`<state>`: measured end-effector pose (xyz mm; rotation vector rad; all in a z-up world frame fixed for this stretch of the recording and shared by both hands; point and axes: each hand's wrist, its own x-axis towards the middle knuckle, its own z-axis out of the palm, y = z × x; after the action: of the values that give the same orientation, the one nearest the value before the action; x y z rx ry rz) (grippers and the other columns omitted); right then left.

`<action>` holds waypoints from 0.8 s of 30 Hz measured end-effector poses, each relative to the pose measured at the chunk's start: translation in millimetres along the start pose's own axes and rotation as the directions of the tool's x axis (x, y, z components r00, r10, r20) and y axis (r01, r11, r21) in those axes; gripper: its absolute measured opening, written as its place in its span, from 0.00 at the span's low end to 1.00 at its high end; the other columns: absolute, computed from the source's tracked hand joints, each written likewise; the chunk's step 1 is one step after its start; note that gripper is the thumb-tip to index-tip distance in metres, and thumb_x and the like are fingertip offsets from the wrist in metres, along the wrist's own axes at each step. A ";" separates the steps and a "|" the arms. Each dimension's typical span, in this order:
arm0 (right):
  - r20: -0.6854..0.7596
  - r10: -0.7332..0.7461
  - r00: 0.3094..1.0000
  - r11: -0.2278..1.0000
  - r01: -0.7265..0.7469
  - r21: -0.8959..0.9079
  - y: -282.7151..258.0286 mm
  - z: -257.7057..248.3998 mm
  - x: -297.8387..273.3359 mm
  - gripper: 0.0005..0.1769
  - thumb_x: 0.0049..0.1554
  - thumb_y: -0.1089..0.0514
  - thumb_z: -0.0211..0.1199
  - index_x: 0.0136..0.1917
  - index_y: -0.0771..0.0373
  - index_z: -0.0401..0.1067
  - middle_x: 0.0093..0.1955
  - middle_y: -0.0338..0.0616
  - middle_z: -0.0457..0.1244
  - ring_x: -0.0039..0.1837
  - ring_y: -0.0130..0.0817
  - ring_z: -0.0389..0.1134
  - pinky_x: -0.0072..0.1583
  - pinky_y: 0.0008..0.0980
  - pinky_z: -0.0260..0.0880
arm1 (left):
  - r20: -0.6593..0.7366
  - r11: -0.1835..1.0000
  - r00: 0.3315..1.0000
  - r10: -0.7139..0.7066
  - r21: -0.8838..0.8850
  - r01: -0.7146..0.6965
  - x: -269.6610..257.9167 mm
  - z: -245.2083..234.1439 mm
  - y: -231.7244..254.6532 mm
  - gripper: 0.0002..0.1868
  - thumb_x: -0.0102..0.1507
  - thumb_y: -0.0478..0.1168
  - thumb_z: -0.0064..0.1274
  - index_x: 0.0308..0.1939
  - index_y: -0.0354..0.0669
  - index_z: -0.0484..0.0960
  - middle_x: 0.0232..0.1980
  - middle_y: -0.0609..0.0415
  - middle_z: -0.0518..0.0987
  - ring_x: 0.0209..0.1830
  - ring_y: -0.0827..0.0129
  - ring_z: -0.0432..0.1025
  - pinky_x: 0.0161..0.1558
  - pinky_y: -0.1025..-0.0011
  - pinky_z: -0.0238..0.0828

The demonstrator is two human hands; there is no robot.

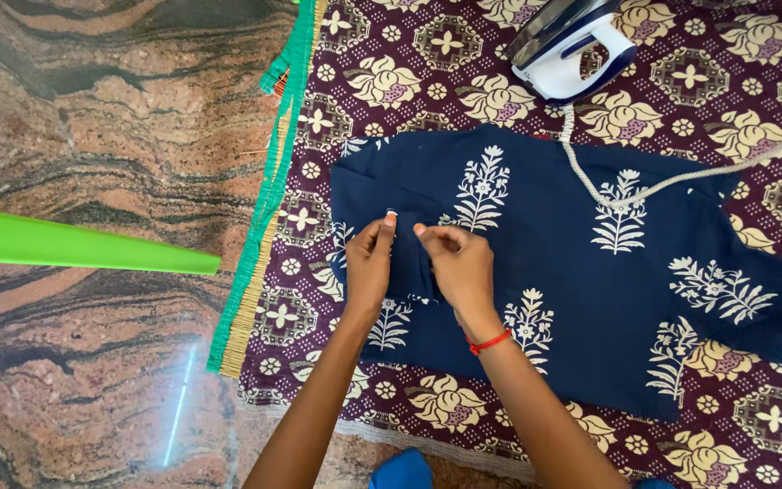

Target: The person irons a dark blue patterned shirt laid flat on a patterned bedsheet. They smooth the fabric with their hands, use a white electric iron to press the body and sleeves, and fold the sleeves inward before continuing to iron the garment.

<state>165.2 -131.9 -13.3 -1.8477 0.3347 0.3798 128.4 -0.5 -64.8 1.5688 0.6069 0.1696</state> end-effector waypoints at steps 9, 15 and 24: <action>-0.092 0.115 0.989 0.960 -0.087 0.267 11.1 9.0 -4.0 0.20 0.58 0.44 0.68 0.45 0.66 0.80 0.33 0.36 0.67 0.34 0.21 0.68 0.39 0.25 0.73 | -0.159 0.996 0.985 0.060 0.071 -0.050 -4.0 7.0 10.9 0.16 0.68 0.46 0.55 0.42 0.34 0.87 0.24 0.66 0.69 0.22 0.84 0.54 0.23 0.75 0.48; -0.132 -0.019 0.991 1.000 0.017 -0.010 -3.8 6.4 5.2 0.17 0.57 0.50 0.66 0.51 0.65 0.81 0.28 0.42 0.67 0.29 0.27 0.67 0.34 0.28 0.66 | -0.169 0.954 0.982 0.089 0.297 -0.035 -12.1 5.3 26.7 0.14 0.67 0.43 0.54 0.48 0.34 0.84 0.21 0.57 0.74 0.17 0.80 0.59 0.21 0.71 0.52; -0.180 -0.178 0.967 0.984 0.170 -0.058 -4.5 9.8 4.0 0.19 0.55 0.49 0.73 0.46 0.68 0.77 0.33 0.45 0.72 0.34 0.27 0.74 0.39 0.25 0.71 | -0.086 0.933 0.981 0.175 0.333 -0.137 -12.7 -2.4 15.9 0.18 0.72 0.47 0.48 0.53 0.35 0.80 0.21 0.53 0.72 0.18 0.77 0.60 0.22 0.67 0.54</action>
<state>169.8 -121.4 -13.9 -1.9418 0.2885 0.0951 120.9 -4.0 -46.1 1.9413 0.6219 0.2923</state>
